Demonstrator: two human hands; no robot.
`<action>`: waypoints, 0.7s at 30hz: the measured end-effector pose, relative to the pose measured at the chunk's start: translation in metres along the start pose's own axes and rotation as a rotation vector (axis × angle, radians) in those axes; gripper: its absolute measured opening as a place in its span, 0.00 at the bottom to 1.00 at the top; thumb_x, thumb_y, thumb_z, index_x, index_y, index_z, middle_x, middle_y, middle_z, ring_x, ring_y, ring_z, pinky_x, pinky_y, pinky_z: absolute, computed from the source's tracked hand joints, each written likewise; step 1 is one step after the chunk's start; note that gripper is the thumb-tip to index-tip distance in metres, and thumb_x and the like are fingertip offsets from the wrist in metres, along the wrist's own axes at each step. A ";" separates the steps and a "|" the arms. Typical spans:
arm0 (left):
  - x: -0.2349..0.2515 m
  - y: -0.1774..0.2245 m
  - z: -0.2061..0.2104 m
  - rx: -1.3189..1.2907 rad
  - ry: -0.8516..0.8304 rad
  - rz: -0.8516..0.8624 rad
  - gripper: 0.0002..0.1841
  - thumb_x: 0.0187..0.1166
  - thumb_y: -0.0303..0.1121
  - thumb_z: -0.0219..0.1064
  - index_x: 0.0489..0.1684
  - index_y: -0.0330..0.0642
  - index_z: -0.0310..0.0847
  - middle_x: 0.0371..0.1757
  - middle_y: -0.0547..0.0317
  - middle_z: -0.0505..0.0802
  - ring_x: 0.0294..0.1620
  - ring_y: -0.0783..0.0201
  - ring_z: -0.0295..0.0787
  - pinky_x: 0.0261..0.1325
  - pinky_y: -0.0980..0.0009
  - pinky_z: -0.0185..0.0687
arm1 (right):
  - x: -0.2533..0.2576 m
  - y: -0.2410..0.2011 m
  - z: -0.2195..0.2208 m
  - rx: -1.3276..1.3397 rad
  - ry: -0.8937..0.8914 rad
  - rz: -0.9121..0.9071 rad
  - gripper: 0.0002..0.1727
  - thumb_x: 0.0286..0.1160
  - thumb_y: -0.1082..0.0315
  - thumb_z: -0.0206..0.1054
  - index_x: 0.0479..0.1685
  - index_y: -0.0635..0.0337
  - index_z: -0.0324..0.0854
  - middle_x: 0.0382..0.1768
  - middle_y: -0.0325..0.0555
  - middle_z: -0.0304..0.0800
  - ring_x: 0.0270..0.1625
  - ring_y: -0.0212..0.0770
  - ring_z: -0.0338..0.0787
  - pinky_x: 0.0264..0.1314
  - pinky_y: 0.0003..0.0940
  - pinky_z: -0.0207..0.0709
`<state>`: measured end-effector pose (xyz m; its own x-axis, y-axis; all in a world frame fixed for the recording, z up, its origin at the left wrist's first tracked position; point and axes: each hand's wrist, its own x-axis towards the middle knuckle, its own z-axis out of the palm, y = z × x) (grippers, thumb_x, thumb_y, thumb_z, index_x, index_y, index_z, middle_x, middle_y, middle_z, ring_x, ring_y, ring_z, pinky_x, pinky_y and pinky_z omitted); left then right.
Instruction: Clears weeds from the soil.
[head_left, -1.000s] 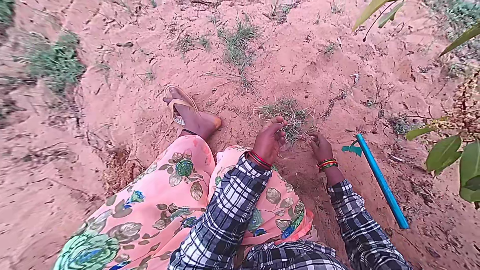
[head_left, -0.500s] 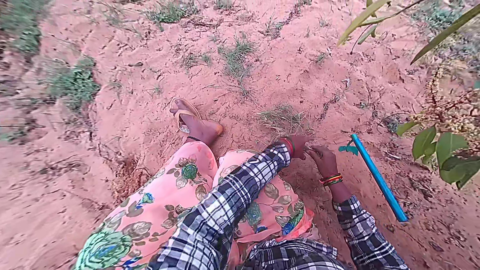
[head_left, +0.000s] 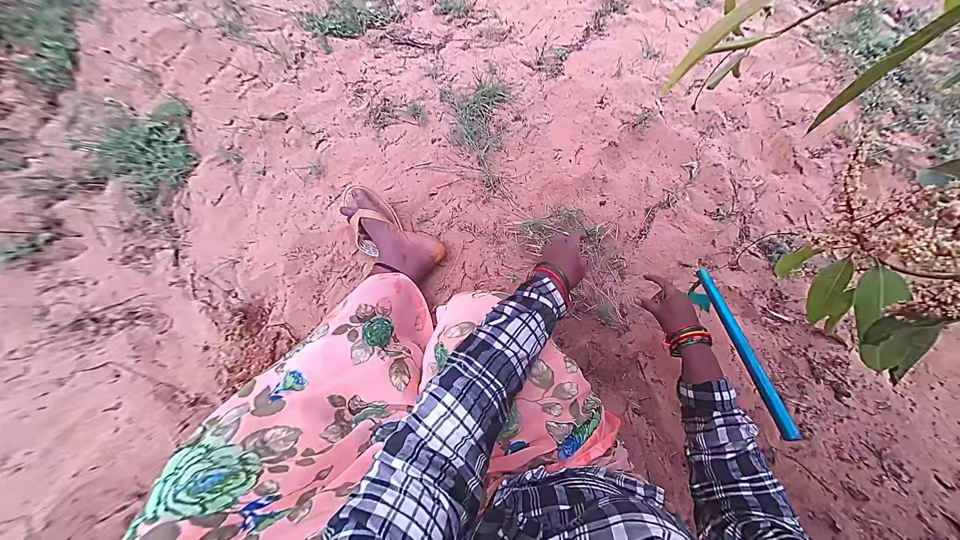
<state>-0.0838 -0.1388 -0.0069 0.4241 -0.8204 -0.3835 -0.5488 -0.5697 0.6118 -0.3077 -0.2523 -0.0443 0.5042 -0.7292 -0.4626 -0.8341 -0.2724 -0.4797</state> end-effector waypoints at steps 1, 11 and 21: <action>-0.001 0.002 0.001 -0.004 0.009 0.003 0.30 0.83 0.32 0.66 0.87 0.42 0.66 0.77 0.30 0.80 0.78 0.33 0.78 0.78 0.36 0.73 | 0.000 0.000 0.005 0.035 0.066 0.016 0.33 0.80 0.59 0.73 0.85 0.50 0.72 0.47 0.61 0.90 0.48 0.56 0.89 0.63 0.57 0.77; -0.004 0.002 -0.007 -0.196 0.087 0.080 0.30 0.83 0.27 0.64 0.87 0.41 0.66 0.74 0.38 0.84 0.67 0.41 0.87 0.71 0.42 0.80 | 0.003 -0.048 0.106 -0.233 -0.124 0.057 0.53 0.65 0.44 0.82 0.94 0.43 0.59 0.92 0.64 0.54 0.88 0.76 0.59 0.75 0.77 0.68; -0.013 0.008 -0.014 -0.902 0.209 0.030 0.22 0.87 0.26 0.58 0.80 0.40 0.71 0.67 0.47 0.88 0.58 0.57 0.88 0.56 0.58 0.84 | 0.011 -0.057 0.043 0.017 -0.126 -0.063 0.26 0.75 0.77 0.70 0.74 0.70 0.77 0.70 0.67 0.83 0.73 0.61 0.84 0.79 0.57 0.74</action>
<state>-0.0840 -0.1318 0.0127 0.5883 -0.7588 -0.2796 0.1694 -0.2224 0.9601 -0.2453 -0.2177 -0.0536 0.5806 -0.6261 -0.5205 -0.7964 -0.3038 -0.5230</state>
